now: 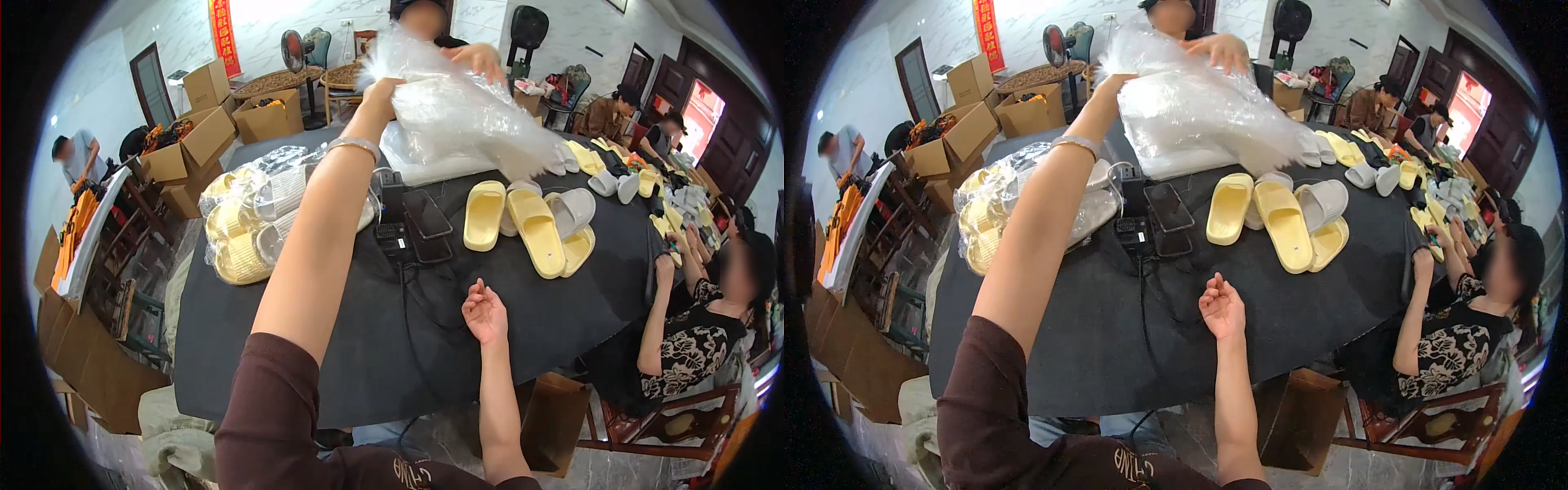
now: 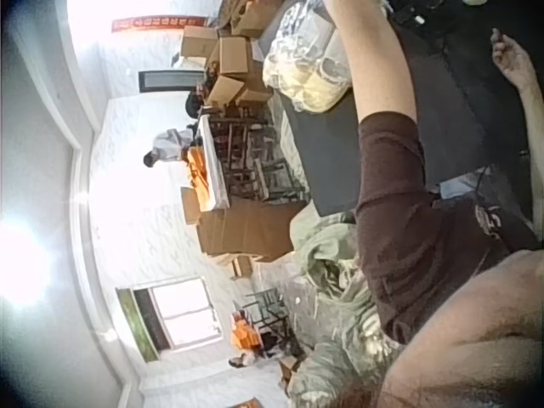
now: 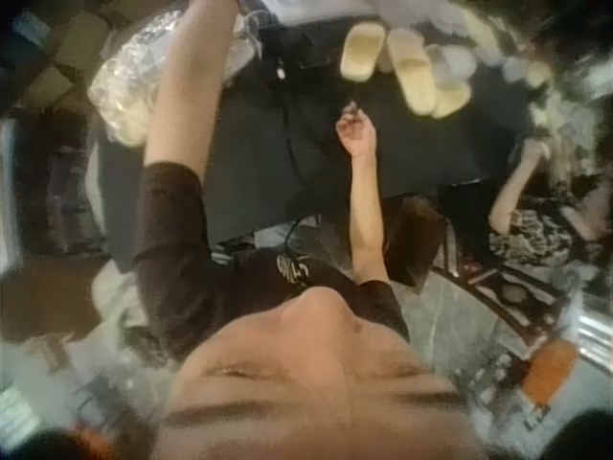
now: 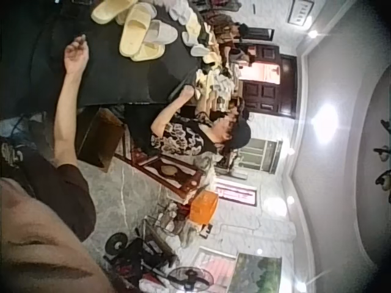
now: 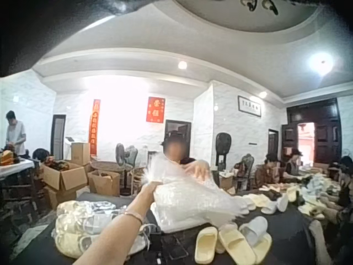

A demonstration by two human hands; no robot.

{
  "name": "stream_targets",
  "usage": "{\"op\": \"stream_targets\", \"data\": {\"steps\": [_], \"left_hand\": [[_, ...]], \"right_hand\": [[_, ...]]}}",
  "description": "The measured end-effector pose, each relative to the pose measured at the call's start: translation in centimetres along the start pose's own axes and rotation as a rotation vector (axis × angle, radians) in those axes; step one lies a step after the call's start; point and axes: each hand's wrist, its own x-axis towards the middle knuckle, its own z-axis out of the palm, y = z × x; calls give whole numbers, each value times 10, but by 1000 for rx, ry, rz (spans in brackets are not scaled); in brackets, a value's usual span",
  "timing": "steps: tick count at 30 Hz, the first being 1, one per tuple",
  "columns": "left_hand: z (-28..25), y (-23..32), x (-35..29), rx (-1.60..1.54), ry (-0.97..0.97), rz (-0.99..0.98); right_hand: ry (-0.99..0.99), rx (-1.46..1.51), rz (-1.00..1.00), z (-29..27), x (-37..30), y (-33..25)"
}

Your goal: The person sits at a table and repeatedly picks up pairs of slippers from a large sack, places them on a sheet of bubble wrap, and wraps them. The person handles yellow, black, and white slippers, folding the bubble wrap around each pair and placing the finished packages on the table.

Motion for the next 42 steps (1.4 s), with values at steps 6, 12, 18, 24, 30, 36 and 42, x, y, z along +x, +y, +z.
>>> {"op": "stream_targets", "data": {"steps": [6, 12, 18, 24, 30, 36, 42], "left_hand": [[-33, -27, 39, 123, 551, -132], [-4, -43, -37, 343, 433, -28], [-9, -34, -230, 375, 29, 50], [-59, -49, -509, 513, -270, -128], [-146, -129, -706, 560, 538, -274], [-213, -99, -827, 1168, 1046, -33], [-242, -83, -890, 1170, 1449, 176]], "right_hand": [[-35, 11, 43, 4, 6, 5], [-36, -26, 24, 5, 3, 0], [9, -48, 38, 1, 4, 1], [-54, -234, 9, 4, 7, 12], [-114, -482, -67, 16, -4, 10], [-75, -1131, -253, 94, -85, 95], [-194, -1384, -728, 109, -193, 214]]}}
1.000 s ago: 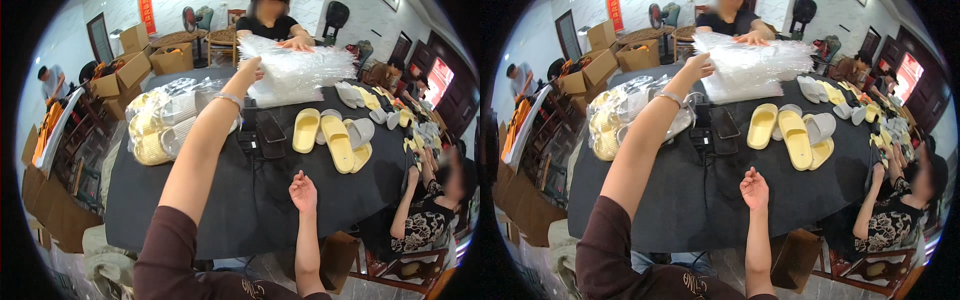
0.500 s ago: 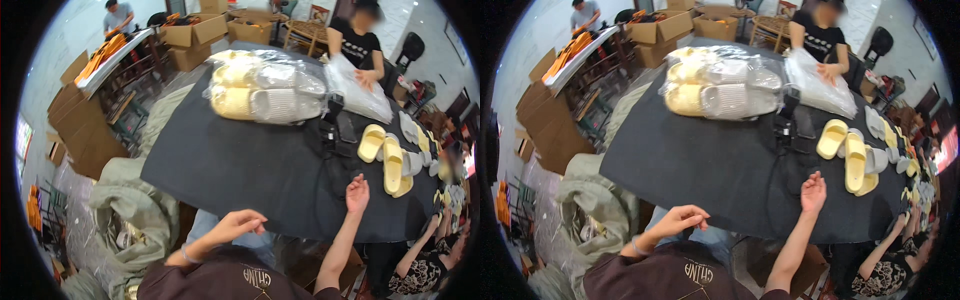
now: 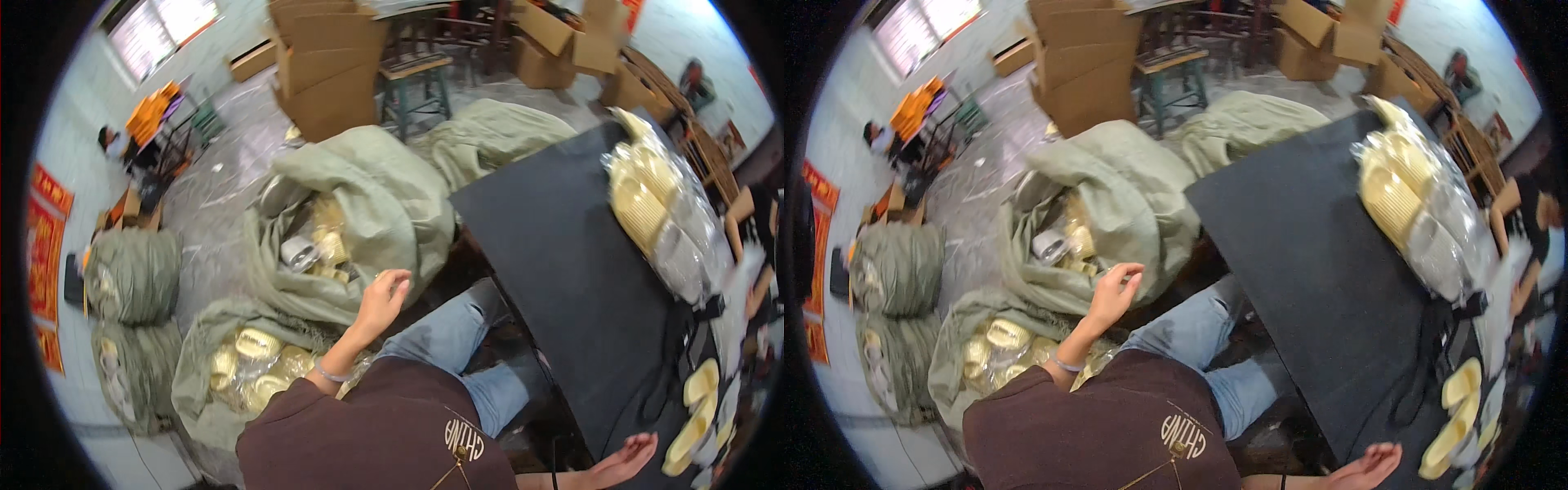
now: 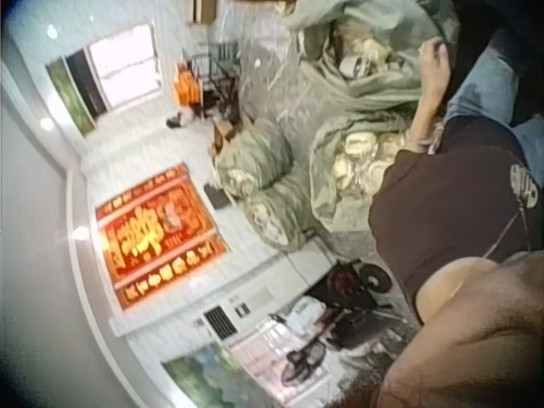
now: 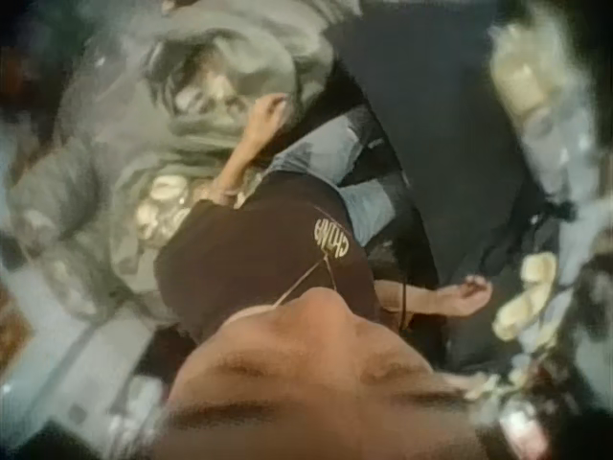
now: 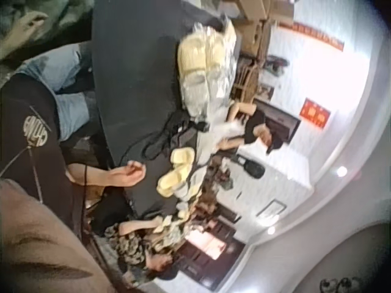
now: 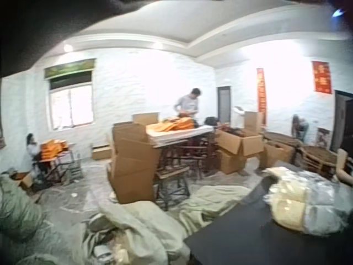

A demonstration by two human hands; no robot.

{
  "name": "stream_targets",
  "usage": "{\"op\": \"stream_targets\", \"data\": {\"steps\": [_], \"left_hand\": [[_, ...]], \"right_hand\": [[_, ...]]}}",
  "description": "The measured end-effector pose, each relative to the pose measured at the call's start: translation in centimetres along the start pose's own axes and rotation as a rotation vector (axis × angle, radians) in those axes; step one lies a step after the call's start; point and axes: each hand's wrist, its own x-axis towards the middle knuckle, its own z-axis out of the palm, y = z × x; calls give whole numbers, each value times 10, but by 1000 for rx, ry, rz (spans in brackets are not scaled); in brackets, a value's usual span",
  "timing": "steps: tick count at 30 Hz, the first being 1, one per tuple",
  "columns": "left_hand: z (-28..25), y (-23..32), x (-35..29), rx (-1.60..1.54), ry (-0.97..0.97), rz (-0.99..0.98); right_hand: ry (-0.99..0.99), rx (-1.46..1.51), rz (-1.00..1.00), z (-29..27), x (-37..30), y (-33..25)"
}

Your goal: The person sits at a table and repeatedly picks up pairs of slippers from a large sack, places them on a sheet of bubble wrap, and wraps them. The person handles yellow, black, and white slippers, folding the bubble wrap around each pair and placing the finished packages on the table.

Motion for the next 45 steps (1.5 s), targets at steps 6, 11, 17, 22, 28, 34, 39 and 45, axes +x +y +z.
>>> {"op": "stream_targets", "data": {"steps": [6, 11, 17, 22, 28, 34, 39, 45], "left_hand": [[-18, -126, 12, 116, 477, -236], [-55, -293, 65, -562, 590, -852], [-9, -371, 87, -207, 1217, -1165], [-57, -377, 84, -985, 1357, -843], [-105, -415, 100, -1245, 1117, -787], [-129, -352, 74, -1230, 1208, -643], [-107, -212, 47, -1308, 835, -619], [-100, -14, 42, -916, 740, -80]], "right_hand": [[262, -268, -239, 28, -29, -5], [313, -360, -240, 33, -27, -19], [337, -408, -200, 36, -26, -22], [351, -380, -202, 35, -23, -24], [376, -277, -42, -3, -13, 18], [393, -91, 18, -6, -7, 20], [405, -121, 64, 0, -3, 20], [297, -115, 72, 16, 13, 24]]}}
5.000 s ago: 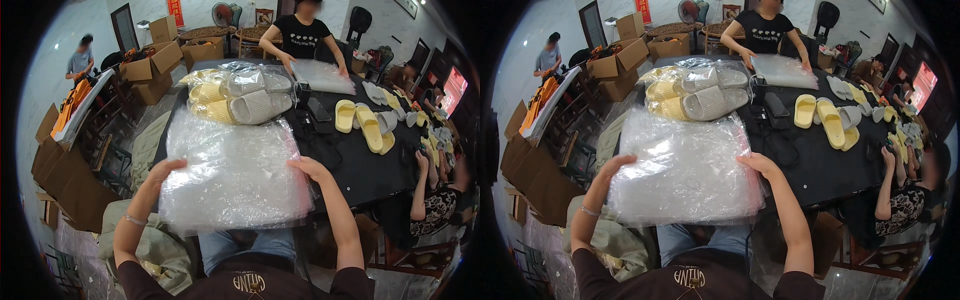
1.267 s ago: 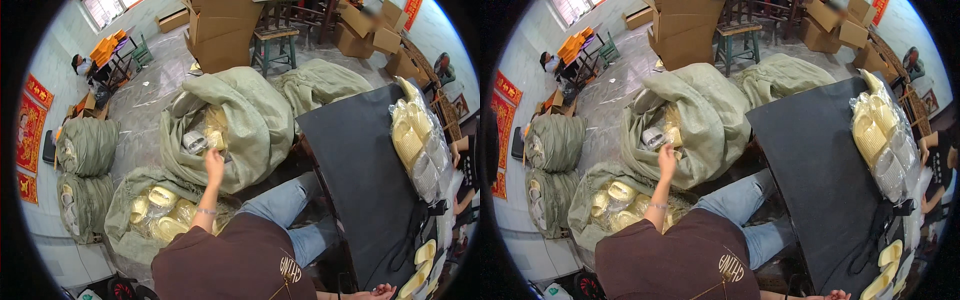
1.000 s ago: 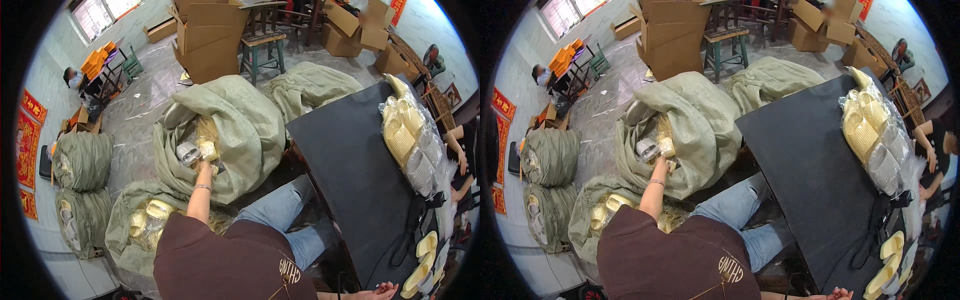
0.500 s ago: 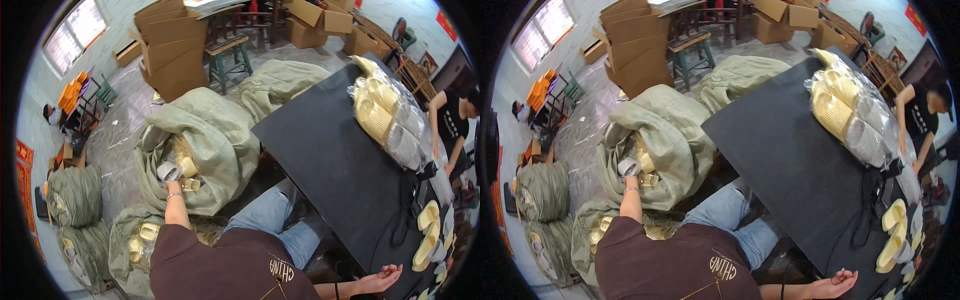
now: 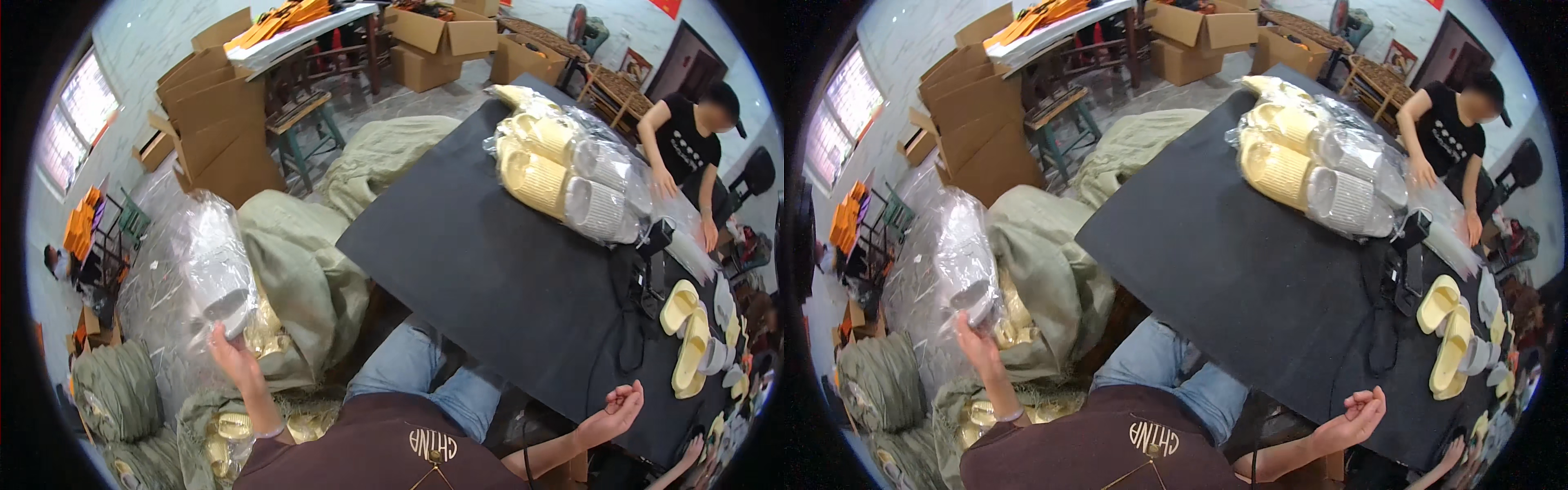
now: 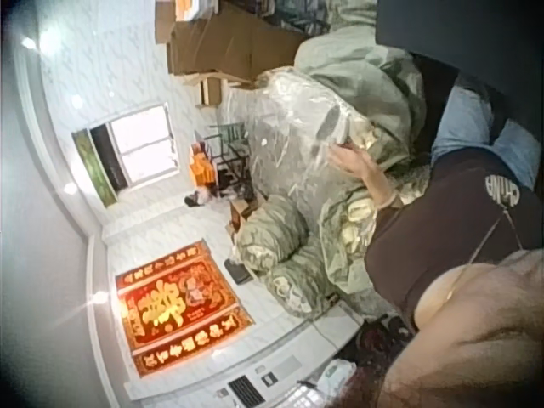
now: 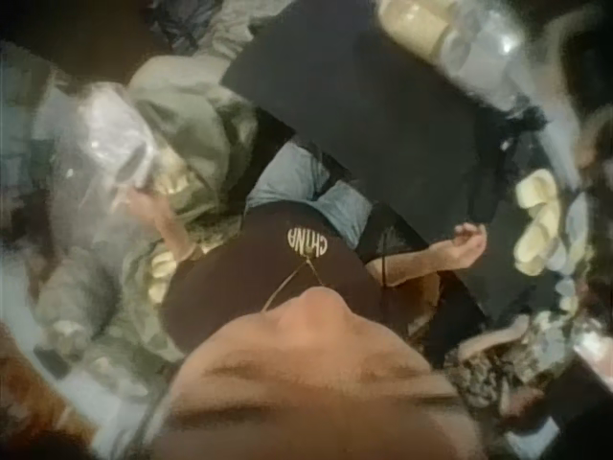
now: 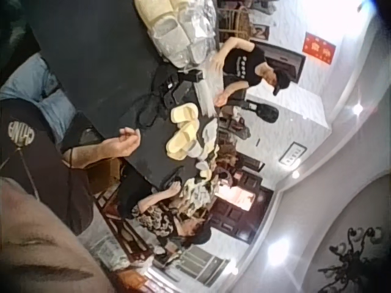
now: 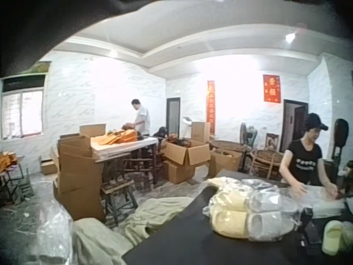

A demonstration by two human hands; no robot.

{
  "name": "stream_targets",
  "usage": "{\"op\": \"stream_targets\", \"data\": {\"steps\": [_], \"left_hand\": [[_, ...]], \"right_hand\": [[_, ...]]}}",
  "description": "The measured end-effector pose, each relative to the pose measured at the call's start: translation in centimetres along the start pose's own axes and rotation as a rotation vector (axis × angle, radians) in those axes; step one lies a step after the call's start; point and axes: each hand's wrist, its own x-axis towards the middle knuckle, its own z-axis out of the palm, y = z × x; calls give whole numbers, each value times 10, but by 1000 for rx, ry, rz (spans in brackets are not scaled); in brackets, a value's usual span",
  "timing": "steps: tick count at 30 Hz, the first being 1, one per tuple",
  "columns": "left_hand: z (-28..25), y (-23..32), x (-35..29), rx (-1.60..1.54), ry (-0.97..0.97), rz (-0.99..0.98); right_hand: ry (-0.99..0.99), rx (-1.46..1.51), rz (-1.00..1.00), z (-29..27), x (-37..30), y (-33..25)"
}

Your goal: The person sits at a table and repeatedly picks up pairs of slippers from a large sack, places them on a sheet of bubble wrap, and wraps them. The person handles yellow, black, and white slippers, folding the bubble wrap around each pair and placing the finished packages on the table.

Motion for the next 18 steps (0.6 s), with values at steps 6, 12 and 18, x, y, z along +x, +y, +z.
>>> {"op": "stream_targets", "data": {"steps": [6, 12, 18], "left_hand": [[110, 32, -65, 129, -156, 244], [190, -31, -85, -74, -794, -203], [268, -108, -119, 261, -1450, -740]], "right_hand": [[-44, -66, 7, -1, -2, 5], [-219, -44, 58, -3, -8, -1], [-254, -138, 43, -6, -6, -6]]}}
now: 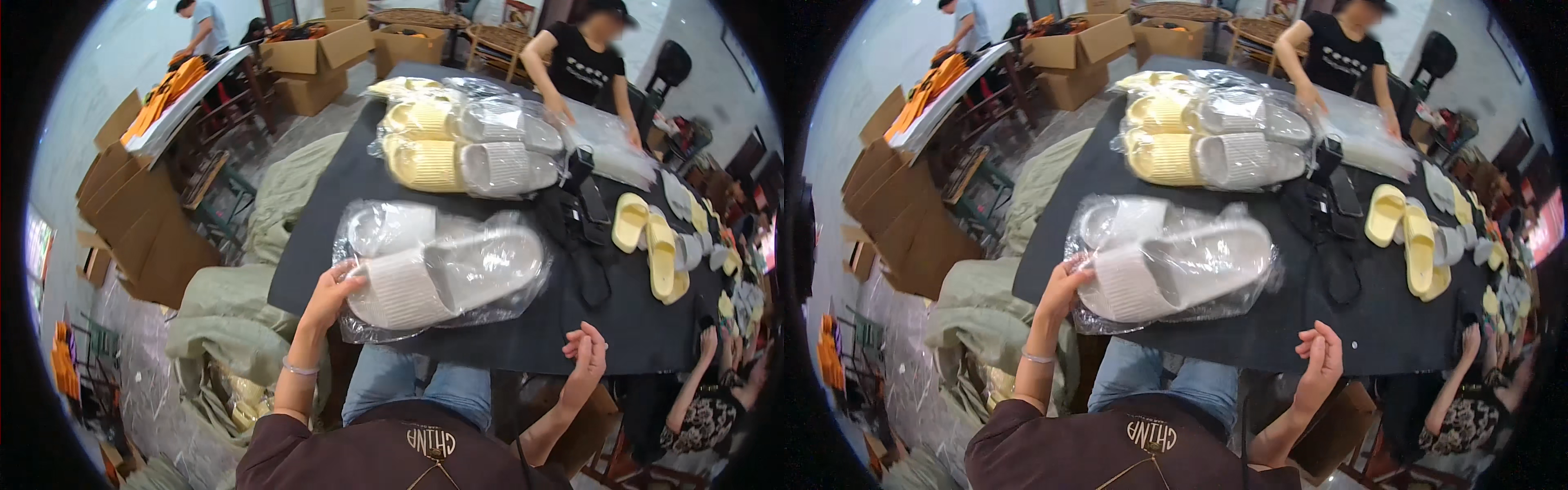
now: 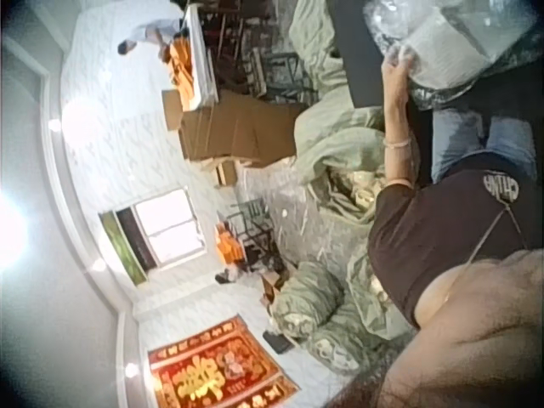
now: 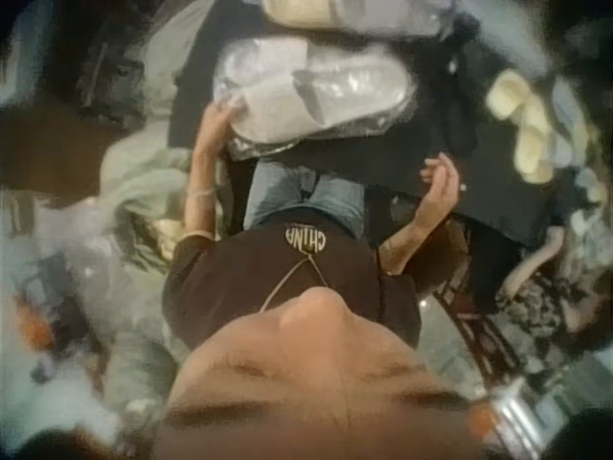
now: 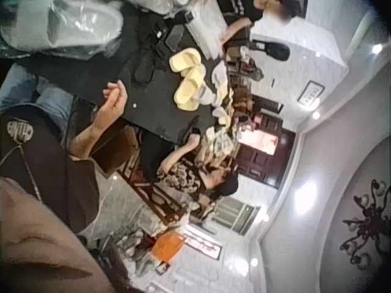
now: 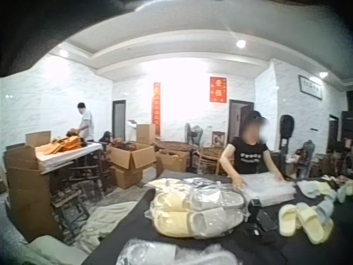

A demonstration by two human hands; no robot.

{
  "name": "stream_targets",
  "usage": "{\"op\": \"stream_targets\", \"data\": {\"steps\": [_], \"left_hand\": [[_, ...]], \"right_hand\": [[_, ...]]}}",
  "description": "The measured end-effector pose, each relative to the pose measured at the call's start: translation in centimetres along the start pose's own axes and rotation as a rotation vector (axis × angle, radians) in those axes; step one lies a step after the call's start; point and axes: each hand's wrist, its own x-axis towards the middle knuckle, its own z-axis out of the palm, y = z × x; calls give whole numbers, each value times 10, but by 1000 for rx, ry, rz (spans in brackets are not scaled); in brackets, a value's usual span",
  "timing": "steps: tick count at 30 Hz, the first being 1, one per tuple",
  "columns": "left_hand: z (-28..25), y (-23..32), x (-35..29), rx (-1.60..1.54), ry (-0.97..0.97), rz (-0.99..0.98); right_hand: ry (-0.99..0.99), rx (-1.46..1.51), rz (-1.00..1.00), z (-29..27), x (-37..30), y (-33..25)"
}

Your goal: The person sits at a table and repeatedly picks up pairs of slippers from a large sack, places them on a sheet of bubble wrap, and wraps them. The person handles yellow, black, and white slippers, folding the bubble wrap around each pair and placing the finished packages on the table.

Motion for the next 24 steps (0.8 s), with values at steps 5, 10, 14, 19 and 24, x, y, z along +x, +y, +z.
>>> {"op": "stream_targets", "data": {"steps": [5, 10, 14, 19, 24], "left_hand": [[-4, 0, 15, 429, -75, -154], [-45, -21, 45, 901, 366, 360], [-5, 9, 79, 681, 320, 46], [-17, 1, 137, 756, 272, 52], [14, 2, 150, 807, 200, 340]], "right_hand": [[-62, -63, 130, -19, -2, 14], [-234, -167, 73, -7, 24, 4], [-412, -274, -7, 29, 81, 11], [-616, -805, 19, 112, 131, 20], [-420, -817, -36, 153, 131, 36]]}}
